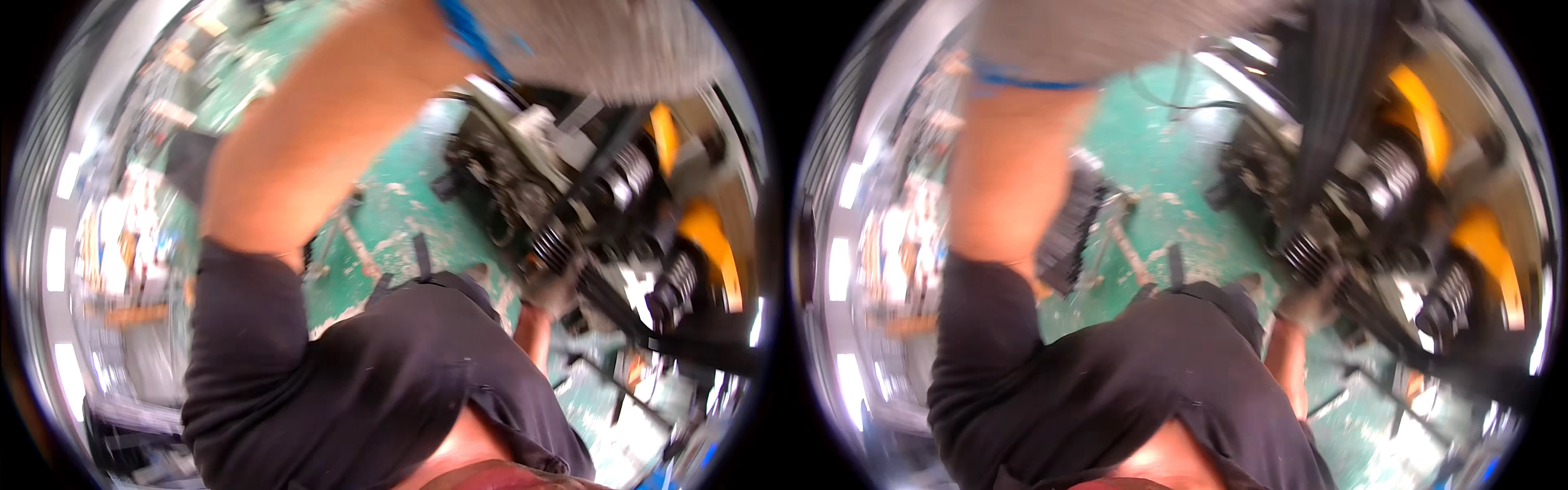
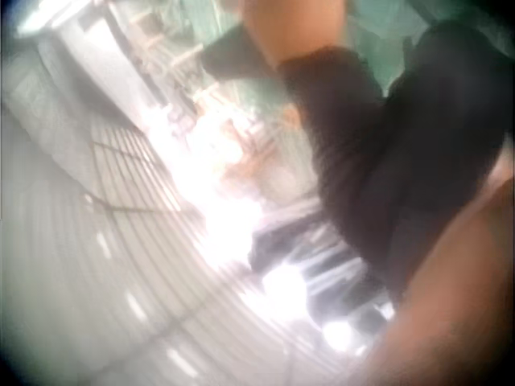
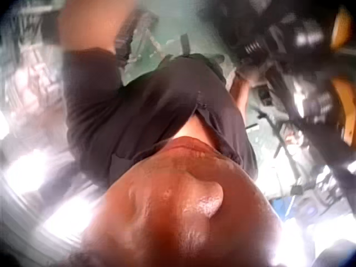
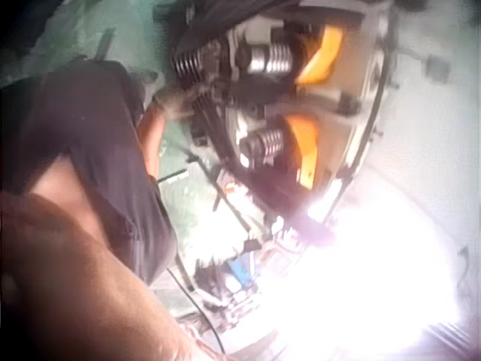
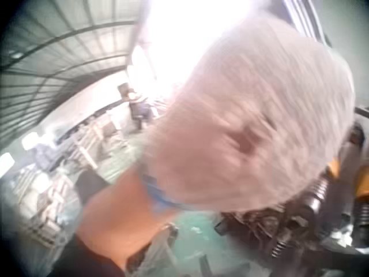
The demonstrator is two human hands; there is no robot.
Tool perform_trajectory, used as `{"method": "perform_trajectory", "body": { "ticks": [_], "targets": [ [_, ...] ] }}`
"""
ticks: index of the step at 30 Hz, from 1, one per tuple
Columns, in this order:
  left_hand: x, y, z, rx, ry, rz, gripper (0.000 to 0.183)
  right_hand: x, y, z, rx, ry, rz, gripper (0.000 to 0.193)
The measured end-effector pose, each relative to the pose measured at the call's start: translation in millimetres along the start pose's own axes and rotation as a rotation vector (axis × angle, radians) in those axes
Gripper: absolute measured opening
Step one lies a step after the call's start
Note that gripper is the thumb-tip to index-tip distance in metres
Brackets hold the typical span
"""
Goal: The person inserts bundles of thin metal strips into a motorized roller machine, guides them through the forming rollers, and then lifts the formed strips from the machine output to place them onto a stack.
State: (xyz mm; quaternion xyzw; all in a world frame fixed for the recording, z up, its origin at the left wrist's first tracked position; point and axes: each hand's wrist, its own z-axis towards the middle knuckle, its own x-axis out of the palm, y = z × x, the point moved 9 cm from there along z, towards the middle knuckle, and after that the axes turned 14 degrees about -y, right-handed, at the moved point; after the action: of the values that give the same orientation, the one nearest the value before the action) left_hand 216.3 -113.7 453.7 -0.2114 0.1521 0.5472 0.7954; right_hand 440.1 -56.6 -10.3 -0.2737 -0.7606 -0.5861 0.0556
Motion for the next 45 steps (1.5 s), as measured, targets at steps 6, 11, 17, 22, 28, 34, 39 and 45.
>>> {"method": "perform_trajectory", "body": {
  "ticks": [6, 11, 17, 22, 28, 34, 39, 45],
  "targets": [
    [-140.1, 9.8, -97.6, -0.287, -0.223, 0.143, 0.005, 15.9, -36.8, -56.2, -0.128, 0.087, -0.262, 0.047],
    [-286.2, -33.3, -207.5, -0.490, -0.564, 0.188, 0.005, 108.7, -57.2, -176.4, 0.124, 0.446, -0.195, 0.040],
    [-403.4, -140.5, -316.3, -0.615, -1.171, 0.103, 0.005, 200.0, -98.7, -306.0, 0.196, 0.845, -0.057, 0.032],
    [-440.7, -278.3, -365.5, -0.505, -1.337, 0.757, 0.013, 276.2, -103.7, -450.1, 0.303, 1.290, -0.119, 0.035],
    [-421.2, -434.1, -406.4, -0.096, -1.793, 0.861, 0.011, 274.4, -30.4, -653.2, 0.079, 1.700, -0.024, 0.043],
    [-379.6, -579.9, -419.3, 0.365, -1.840, 1.069, 0.007, 204.9, 111.7, -845.0, 0.260, 2.215, 0.227, 0.029],
    [-326.0, -703.7, -414.2, 0.550, -1.694, 1.374, 0.014, 63.3, 301.9, -963.0, 0.087, 2.430, 0.844, 0.041],
    [-310.3, -823.8, -521.2, 0.709, -1.989, 1.728, 0.018, -124.8, 453.5, -1038.6, -0.901, 2.087, 1.408, 0.039]
  ]
}}
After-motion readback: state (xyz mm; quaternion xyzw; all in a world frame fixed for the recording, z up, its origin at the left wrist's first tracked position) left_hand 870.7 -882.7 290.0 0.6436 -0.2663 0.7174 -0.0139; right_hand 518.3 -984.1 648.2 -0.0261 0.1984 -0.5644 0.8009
